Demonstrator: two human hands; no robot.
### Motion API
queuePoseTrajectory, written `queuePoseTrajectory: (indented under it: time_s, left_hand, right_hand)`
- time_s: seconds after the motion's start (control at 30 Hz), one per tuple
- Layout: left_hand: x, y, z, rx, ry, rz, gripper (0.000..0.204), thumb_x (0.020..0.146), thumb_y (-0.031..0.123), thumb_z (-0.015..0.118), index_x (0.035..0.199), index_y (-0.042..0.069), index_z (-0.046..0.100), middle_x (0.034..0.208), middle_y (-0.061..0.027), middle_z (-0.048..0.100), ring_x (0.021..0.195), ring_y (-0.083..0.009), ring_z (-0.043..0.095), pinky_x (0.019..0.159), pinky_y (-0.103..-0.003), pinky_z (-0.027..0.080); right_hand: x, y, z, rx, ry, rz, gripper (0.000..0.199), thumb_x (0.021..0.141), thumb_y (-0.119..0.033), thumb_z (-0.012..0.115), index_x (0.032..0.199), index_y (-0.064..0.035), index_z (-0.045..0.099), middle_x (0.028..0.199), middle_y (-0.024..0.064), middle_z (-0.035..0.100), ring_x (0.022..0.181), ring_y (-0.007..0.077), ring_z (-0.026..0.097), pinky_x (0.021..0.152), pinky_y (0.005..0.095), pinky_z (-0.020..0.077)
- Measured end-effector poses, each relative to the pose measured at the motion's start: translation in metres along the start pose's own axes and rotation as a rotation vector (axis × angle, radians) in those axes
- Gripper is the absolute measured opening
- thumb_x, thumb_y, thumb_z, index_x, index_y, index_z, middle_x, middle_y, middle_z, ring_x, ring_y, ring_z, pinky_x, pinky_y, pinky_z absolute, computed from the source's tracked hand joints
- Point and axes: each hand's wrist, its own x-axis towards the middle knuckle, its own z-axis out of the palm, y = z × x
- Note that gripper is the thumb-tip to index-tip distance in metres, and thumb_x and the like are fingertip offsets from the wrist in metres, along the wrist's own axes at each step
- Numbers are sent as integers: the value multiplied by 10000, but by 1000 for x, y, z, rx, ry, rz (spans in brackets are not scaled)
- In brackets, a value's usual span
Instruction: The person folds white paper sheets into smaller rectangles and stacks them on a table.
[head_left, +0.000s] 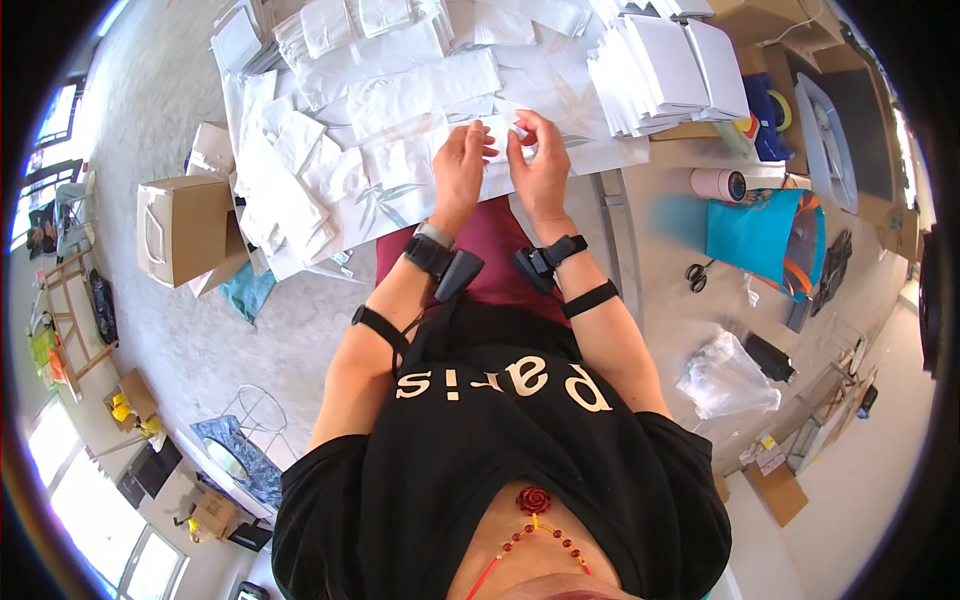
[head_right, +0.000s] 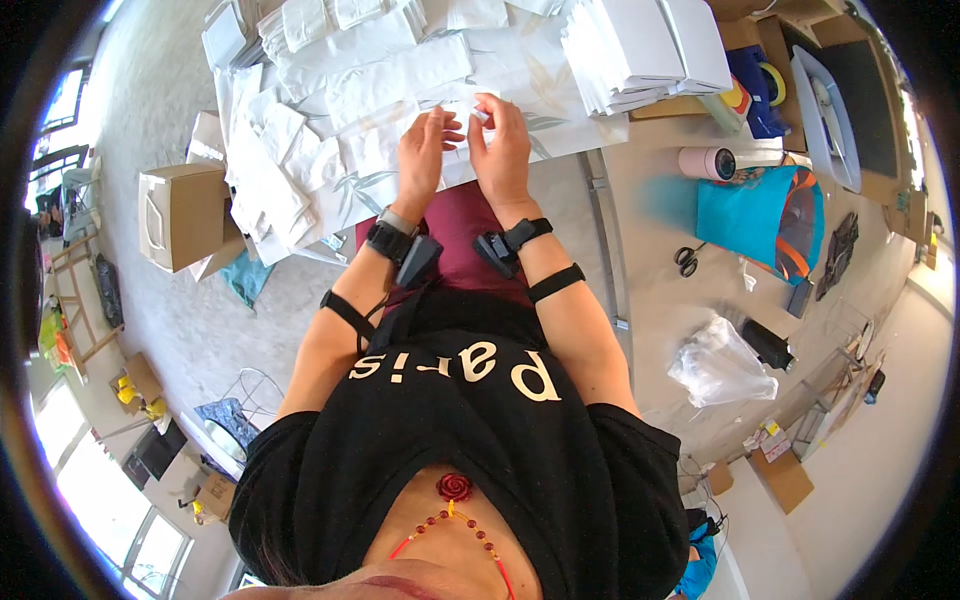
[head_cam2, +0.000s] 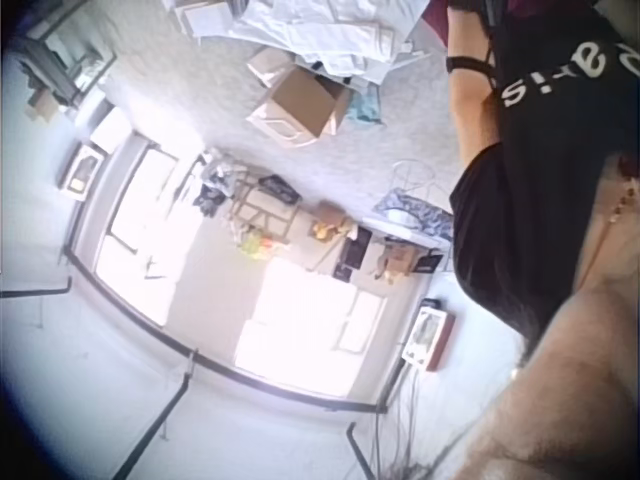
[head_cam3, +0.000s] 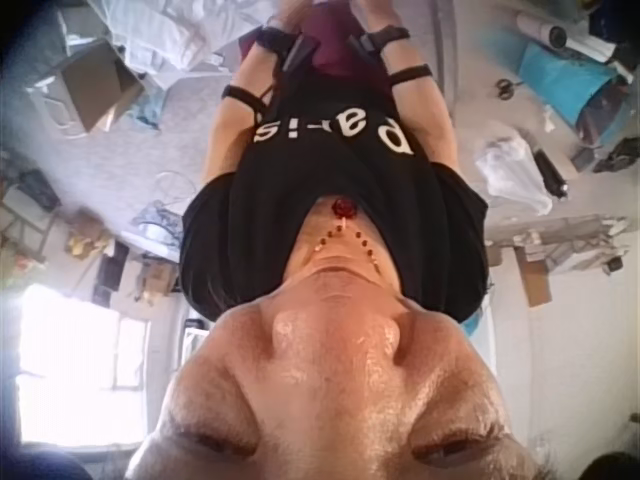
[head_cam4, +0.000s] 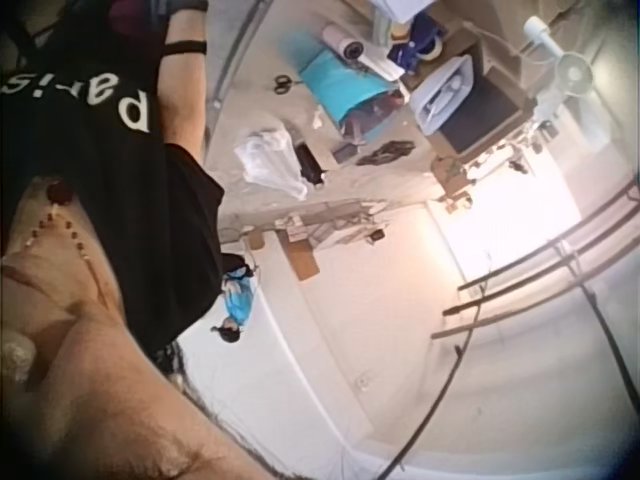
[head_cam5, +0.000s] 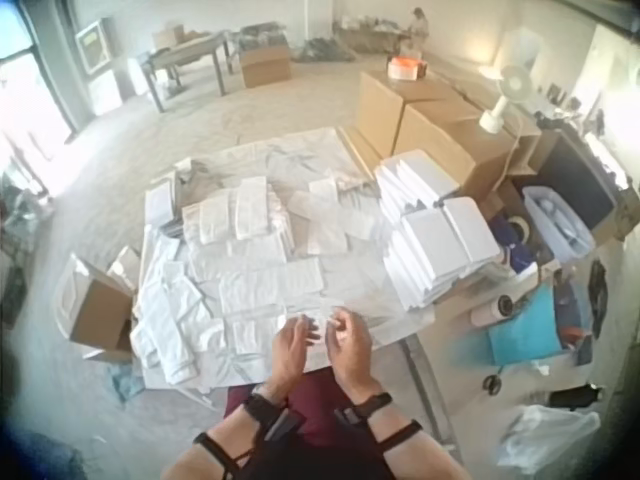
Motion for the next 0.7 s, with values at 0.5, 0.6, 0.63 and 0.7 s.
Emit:
queuePoseTrajectory:
  time_s: [0.5, 0.6, 0.63, 0.7]
  left_hand:
    - [13, -27, -32, 455, 138, 67, 254, 919, 221, 734, 927, -33, 731, 762, -101, 727, 627, -191, 702, 624, -329, 534]
    - [12, -33, -34, 560, 184, 131, 261, 892, 254, 756, 906, -7, 753, 731, -93, 713, 611, -185, 657, 616, -349, 507]
    - [10, -34, -33, 547, 195, 98, 259, 891, 257, 759, 906, -1, 757, 722, -89, 709, 609, -183, 643, 614, -348, 500]
    - [8, -35, -33, 522, 211, 42, 259, 889, 261, 765, 909, 3, 762, 707, -83, 704, 605, -178, 628, 611, -345, 494]
  right_hand:
    - [-14, 62, -20, -42, -61, 130, 178, 940, -88, 720, 1113, -58, 693, 1062, 102, 685, 949, 285, 641, 824, 392, 539]
    - [-2, 76, -22, -40, -50, 158, 113, 947, -64, 703, 1059, -64, 714, 1020, 86, 687, 905, 261, 631, 791, 376, 529]
    - [2, 79, -22, -37, -68, 134, 110, 943, -63, 706, 1053, -66, 717, 1016, 84, 687, 902, 261, 631, 791, 376, 528]
    - [9, 80, -21, -25, -110, 100, 108, 934, -62, 713, 1041, -71, 724, 1014, 82, 689, 909, 264, 631, 800, 377, 526]
